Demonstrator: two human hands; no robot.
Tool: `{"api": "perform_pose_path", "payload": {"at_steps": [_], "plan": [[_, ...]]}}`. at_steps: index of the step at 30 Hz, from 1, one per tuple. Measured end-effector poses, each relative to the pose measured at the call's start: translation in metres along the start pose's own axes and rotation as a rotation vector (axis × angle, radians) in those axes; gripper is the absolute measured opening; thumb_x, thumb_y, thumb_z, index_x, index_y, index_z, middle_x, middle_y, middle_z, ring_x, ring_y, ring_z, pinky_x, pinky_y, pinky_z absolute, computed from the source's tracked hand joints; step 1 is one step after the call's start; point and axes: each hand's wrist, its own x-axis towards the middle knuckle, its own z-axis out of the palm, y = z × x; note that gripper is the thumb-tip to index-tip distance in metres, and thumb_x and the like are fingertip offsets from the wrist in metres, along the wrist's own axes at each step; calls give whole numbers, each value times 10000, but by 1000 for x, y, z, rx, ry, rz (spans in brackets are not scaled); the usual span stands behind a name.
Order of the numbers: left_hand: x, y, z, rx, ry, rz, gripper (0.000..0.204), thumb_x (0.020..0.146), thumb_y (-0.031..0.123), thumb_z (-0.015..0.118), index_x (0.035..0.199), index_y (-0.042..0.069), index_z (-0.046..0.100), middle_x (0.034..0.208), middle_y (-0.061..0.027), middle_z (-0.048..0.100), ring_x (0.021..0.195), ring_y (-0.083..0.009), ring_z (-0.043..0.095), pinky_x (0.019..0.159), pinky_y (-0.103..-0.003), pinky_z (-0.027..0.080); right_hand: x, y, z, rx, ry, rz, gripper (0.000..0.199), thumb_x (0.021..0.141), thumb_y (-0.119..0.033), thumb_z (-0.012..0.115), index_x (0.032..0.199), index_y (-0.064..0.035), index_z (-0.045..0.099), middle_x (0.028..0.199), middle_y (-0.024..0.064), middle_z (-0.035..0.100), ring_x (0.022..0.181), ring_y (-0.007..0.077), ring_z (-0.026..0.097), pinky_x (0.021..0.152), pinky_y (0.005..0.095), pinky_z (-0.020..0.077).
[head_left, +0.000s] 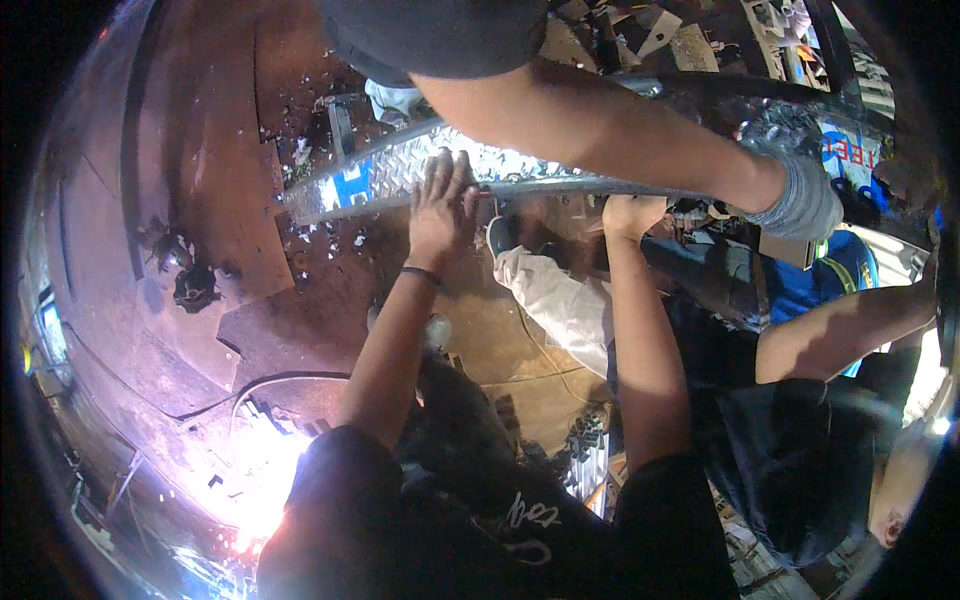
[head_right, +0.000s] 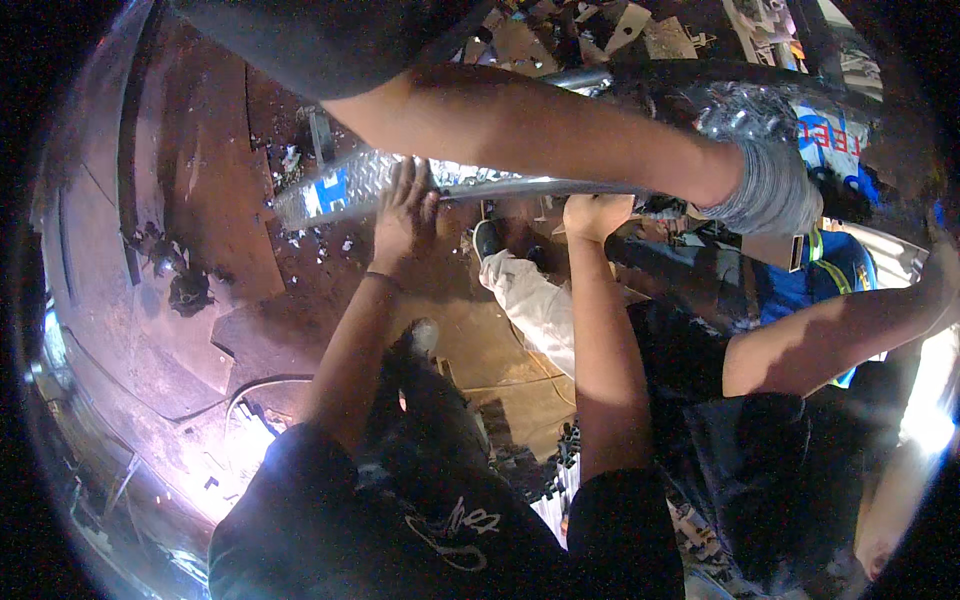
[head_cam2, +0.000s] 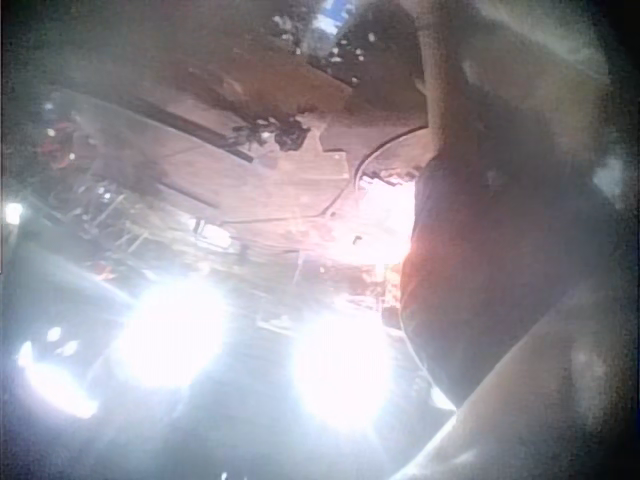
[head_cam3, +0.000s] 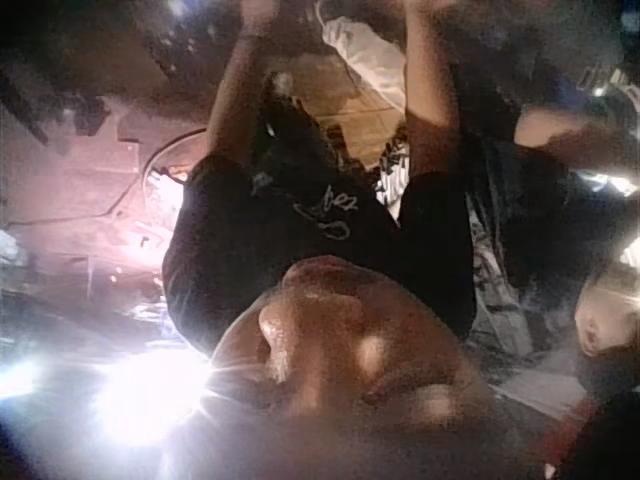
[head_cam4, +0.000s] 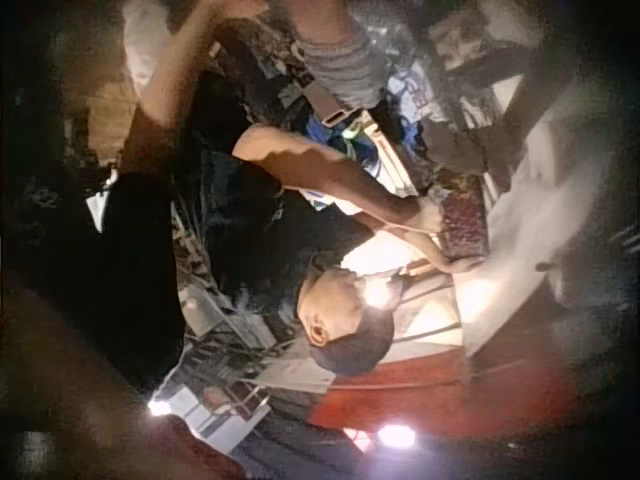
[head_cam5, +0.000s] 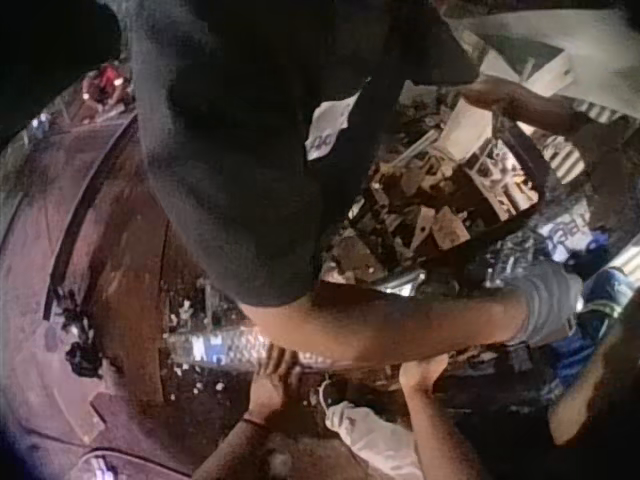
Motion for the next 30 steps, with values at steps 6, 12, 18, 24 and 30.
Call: {"api": "perform_pose_path", "payload": {"at_steps": [6, 12, 18, 24, 30], "plan": [[6, -16, -8, -39, 84, 80, 628, 1057, 408, 468, 1624, 173, 334, 1649, -216, 337, 1533, -454, 268, 1247, -540, 240, -1, -3, 0, 70, -4, 6, 362, 922, -243, 654, 1118, 59, 686, 1141, 252, 713, 1102, 415, 661, 961, 468, 497], [0, 15, -9, 26, -14, 130, 691, 1043, 485, 473, 1646, 211, 275, 1709, -114, 245, 1573, -363, 219, 1241, -608, 202, -1, 3, 5, 36, 61, 3, 391, 896, -287, 659, 1114, 36, 688, 1113, 255, 709, 1053, 465, 660, 906, 514, 512], [8, 10, -17, 102, 5, -8, 513, 1050, 484, 458, 1474, 218, 572, 1622, -127, 410, 1524, -406, 310, 1229, -592, 244, 0, 3, 0, -66, 1, 16, 389, 895, -307, 655, 1085, 29, 705, 1112, 264, 708, 1046, 480, 651, 891, 527, 508], [28, -19, -14, -387, 174, -208, 282, 886, 267, 759, 1054, 42, 786, 1104, -181, 737, 1079, -315, 703, 992, -440, 531, 1, -6, 1, 5, -4, 88, 362, 869, -270, 672, 1083, 20, 703, 1088, 252, 706, 1052, 468, 646, 901, 517, 506], [40, 1, -12, -351, 252, -265, 310, 810, 234, 815, 1021, 9, 781, 1007, -221, 759, 959, -356, 742, 884, -417, 565, -1, 2, 5, -41, 64, 10, 378, 850, -256, 687, 1113, 16, 686, 1087, 257, 698, 1033, 477, 644, 901, 528, 508]]}}
